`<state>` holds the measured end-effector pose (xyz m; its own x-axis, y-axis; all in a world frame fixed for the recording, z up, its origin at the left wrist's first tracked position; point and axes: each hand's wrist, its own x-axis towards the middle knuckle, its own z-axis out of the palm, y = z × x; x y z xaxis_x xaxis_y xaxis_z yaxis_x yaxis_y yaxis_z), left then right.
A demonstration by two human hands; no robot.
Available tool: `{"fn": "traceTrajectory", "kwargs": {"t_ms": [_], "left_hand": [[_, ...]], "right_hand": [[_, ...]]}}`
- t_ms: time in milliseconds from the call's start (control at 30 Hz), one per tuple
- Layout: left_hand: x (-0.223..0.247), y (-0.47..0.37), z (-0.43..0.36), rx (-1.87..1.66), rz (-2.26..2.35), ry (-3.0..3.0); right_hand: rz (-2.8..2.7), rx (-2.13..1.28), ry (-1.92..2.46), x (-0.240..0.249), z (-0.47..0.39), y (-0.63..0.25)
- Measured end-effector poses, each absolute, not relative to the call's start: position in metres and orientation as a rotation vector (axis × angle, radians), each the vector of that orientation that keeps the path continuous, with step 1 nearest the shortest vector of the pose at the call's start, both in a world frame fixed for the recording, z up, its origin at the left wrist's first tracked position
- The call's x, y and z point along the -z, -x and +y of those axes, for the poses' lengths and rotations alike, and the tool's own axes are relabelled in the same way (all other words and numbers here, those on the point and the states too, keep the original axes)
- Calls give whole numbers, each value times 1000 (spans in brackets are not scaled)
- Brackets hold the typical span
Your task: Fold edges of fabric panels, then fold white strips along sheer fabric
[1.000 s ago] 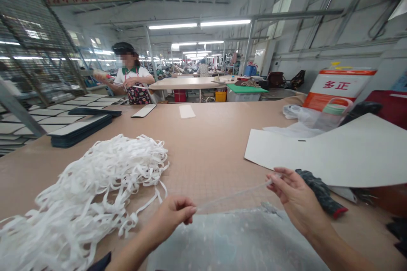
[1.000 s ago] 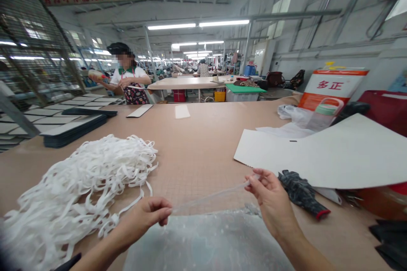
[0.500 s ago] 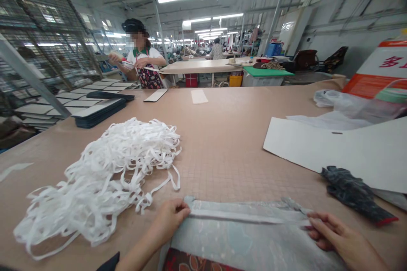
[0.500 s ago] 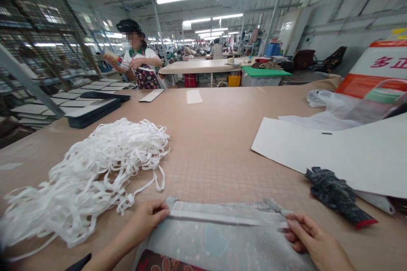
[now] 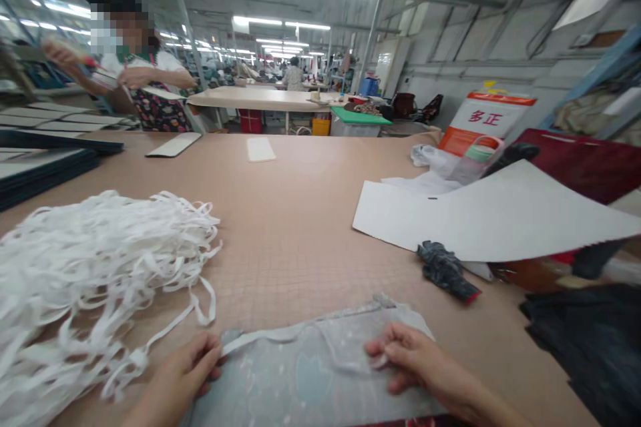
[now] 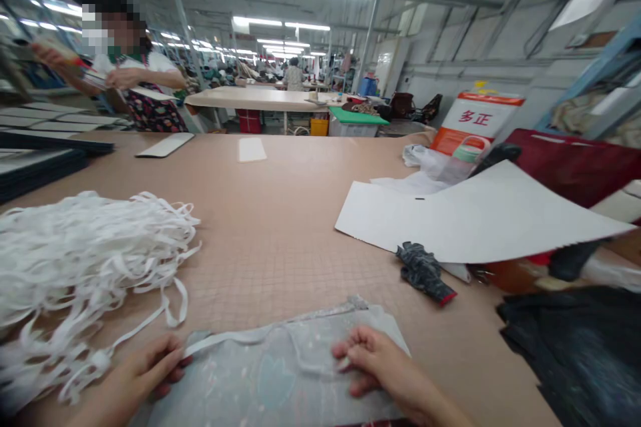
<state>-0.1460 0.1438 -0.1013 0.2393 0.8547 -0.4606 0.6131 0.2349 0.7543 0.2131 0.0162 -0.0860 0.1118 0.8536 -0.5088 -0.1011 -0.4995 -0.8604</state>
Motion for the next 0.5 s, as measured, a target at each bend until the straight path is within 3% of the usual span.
{"fn": "traceTrajectory", "kwargs": {"t_ms": [167, 300, 500], "left_hand": [[84, 142, 138, -248, 1381, -1713], [80, 133, 134, -283, 1396, -1754], [84, 135, 142, -210, 1475, -1779]], "right_hand": [[-747, -1181, 1729, 90, 9, -253], [-953, -1113, 1741, 103, 7, -259], [-779, -999, 1879, 130, 8, -264]]}}
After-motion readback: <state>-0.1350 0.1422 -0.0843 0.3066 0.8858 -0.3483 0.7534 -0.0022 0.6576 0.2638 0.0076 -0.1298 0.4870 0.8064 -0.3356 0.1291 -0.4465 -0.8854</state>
